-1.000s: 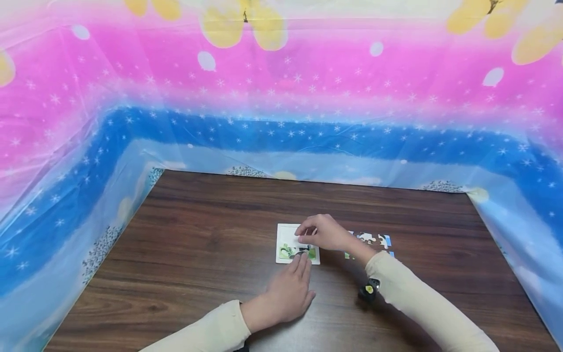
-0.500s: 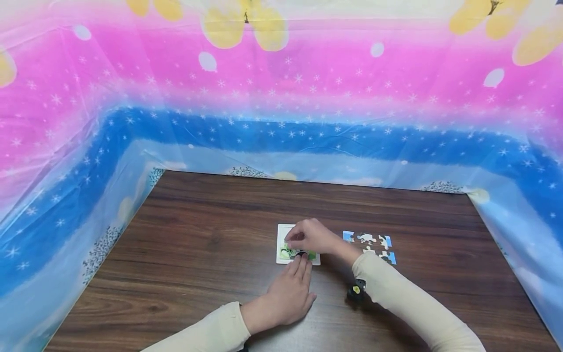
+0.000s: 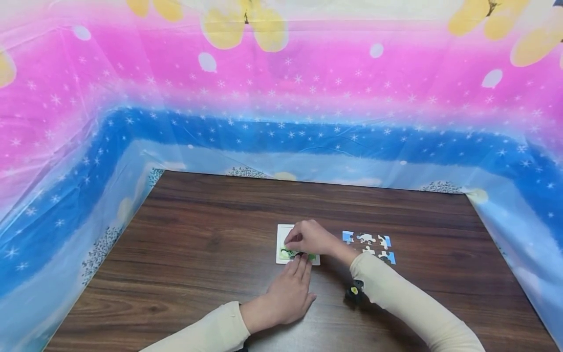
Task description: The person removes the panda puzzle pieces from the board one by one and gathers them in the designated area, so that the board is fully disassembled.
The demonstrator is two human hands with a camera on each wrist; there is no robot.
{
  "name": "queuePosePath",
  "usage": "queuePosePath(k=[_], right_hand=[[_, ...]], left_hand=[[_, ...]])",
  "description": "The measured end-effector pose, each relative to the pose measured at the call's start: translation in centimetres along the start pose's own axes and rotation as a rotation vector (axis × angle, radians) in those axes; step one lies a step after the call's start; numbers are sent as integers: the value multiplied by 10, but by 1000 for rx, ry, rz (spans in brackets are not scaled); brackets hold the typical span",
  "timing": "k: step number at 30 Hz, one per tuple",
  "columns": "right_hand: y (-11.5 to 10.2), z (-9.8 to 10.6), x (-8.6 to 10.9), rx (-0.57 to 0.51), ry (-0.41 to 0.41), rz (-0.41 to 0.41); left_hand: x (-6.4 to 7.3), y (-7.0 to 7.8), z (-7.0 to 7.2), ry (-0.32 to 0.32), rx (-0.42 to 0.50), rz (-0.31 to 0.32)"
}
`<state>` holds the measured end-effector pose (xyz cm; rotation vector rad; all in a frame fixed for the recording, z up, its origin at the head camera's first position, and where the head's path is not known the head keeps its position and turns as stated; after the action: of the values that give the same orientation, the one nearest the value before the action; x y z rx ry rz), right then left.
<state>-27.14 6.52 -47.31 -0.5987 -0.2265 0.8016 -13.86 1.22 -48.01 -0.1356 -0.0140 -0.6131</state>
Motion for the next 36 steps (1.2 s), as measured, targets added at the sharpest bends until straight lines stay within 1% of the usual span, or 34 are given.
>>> queuePosePath(k=[4,7,13,16,19,21,24,29,34,36], right_hand=[[1,-1,0,-7,3,-17],[1,-3,0,-30,3,-34],[3,-3,3,-169,4,-75],[1,1,6,-217,60,-74],[1,10,12,-216,130,-87],[2,17,17,-206,160,-100],[8,28,29,-197,183,-119],[22,47,55,-203,226,-169],[35,59,79,-192,247,-245],[39,62,88,-180,250,-258]], left_hand=[[0,0,0,-4,21,-17],[-1,-1,0,-23,54,-27],[0,-3,1,-56,95,-21],[0,-3,0,-63,99,-7],[-1,-4,-1,-68,94,1],[-1,-4,-1,-70,90,5],[-1,-4,0,-76,94,8],[-1,-4,0,-80,93,5],[-1,-5,3,-80,88,-7],[-1,-5,3,-81,92,-11]])
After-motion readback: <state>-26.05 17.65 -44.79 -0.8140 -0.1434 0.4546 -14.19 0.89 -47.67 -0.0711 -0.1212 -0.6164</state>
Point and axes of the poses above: each hand's wrist, its own x-axis away from the middle knuckle, its own z-axis out of the back of the hand, y = z × x, the point moved 6 cm from there along -x, towards the middle knuckle, and after that the axes turned 2 degrees about z, right-handed, at the moved point
